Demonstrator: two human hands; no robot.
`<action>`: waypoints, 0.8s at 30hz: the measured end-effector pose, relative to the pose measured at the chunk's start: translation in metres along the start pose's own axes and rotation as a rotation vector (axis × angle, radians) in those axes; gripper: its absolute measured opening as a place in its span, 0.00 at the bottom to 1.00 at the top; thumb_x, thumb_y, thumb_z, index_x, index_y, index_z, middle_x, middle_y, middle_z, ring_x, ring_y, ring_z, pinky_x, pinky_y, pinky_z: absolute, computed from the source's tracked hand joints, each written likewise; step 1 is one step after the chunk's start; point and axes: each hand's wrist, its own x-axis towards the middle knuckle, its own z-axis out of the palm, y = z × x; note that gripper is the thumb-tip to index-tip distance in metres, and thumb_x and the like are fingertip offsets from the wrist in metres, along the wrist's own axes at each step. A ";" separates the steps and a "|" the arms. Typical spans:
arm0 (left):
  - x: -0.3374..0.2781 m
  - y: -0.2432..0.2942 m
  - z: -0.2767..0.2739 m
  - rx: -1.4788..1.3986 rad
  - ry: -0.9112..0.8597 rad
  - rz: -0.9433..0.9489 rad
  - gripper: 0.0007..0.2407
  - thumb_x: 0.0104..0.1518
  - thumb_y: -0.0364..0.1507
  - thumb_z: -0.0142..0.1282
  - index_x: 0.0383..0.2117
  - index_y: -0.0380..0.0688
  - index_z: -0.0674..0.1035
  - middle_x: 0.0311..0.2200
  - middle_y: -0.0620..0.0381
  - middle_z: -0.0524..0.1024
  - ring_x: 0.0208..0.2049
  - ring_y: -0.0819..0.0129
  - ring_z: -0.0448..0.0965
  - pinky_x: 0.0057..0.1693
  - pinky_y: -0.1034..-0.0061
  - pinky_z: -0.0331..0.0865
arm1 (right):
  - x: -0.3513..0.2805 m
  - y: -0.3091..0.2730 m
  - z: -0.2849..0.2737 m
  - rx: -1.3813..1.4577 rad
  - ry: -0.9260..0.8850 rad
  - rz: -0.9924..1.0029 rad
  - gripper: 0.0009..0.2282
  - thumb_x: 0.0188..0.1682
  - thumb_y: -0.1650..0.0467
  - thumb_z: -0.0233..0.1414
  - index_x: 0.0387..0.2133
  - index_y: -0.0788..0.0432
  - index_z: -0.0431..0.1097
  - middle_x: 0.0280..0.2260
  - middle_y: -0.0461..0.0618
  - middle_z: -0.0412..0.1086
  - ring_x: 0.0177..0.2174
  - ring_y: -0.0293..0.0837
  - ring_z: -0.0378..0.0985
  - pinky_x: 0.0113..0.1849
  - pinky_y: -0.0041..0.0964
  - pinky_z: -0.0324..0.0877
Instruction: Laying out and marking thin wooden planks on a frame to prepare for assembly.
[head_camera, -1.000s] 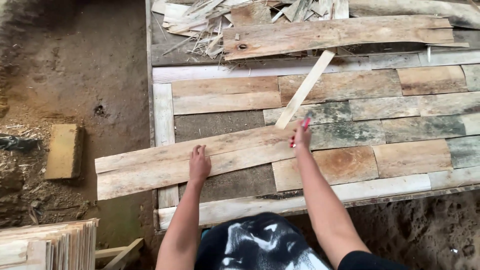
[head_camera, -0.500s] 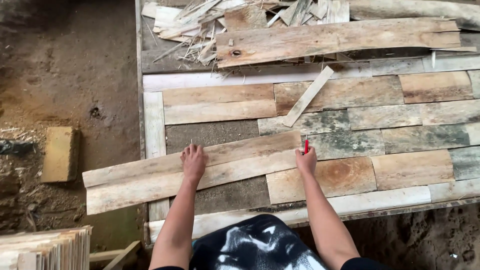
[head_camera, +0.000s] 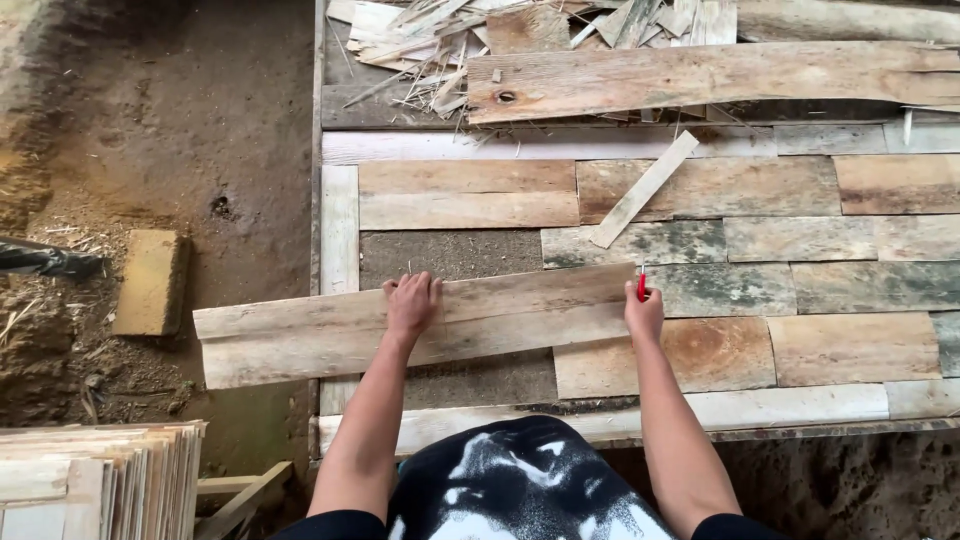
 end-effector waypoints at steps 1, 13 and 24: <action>-0.002 -0.001 0.004 0.000 0.002 -0.004 0.15 0.66 0.46 0.42 0.26 0.56 0.73 0.26 0.59 0.77 0.36 0.64 0.78 0.51 0.63 0.61 | 0.004 0.005 0.001 -0.001 -0.001 -0.004 0.27 0.53 0.49 0.51 0.56 0.54 0.66 0.51 0.55 0.72 0.54 0.57 0.73 0.53 0.53 0.68; 0.021 0.034 -0.065 -0.283 0.091 -0.118 0.26 0.68 0.41 0.40 0.08 0.48 0.73 0.12 0.53 0.75 0.24 0.55 0.82 0.44 0.69 0.62 | -0.014 -0.005 -0.027 0.023 0.036 -0.067 0.23 0.57 0.52 0.49 0.55 0.55 0.69 0.49 0.59 0.74 0.50 0.60 0.76 0.49 0.54 0.71; 0.016 0.025 -0.052 -0.270 0.182 0.049 0.12 0.68 0.33 0.45 0.55 0.60 0.74 0.58 0.67 0.71 0.62 0.69 0.67 0.64 0.66 0.56 | 0.036 0.040 -0.004 0.039 0.105 -0.043 0.23 0.51 0.53 0.56 0.48 0.57 0.73 0.41 0.56 0.75 0.45 0.59 0.79 0.44 0.53 0.73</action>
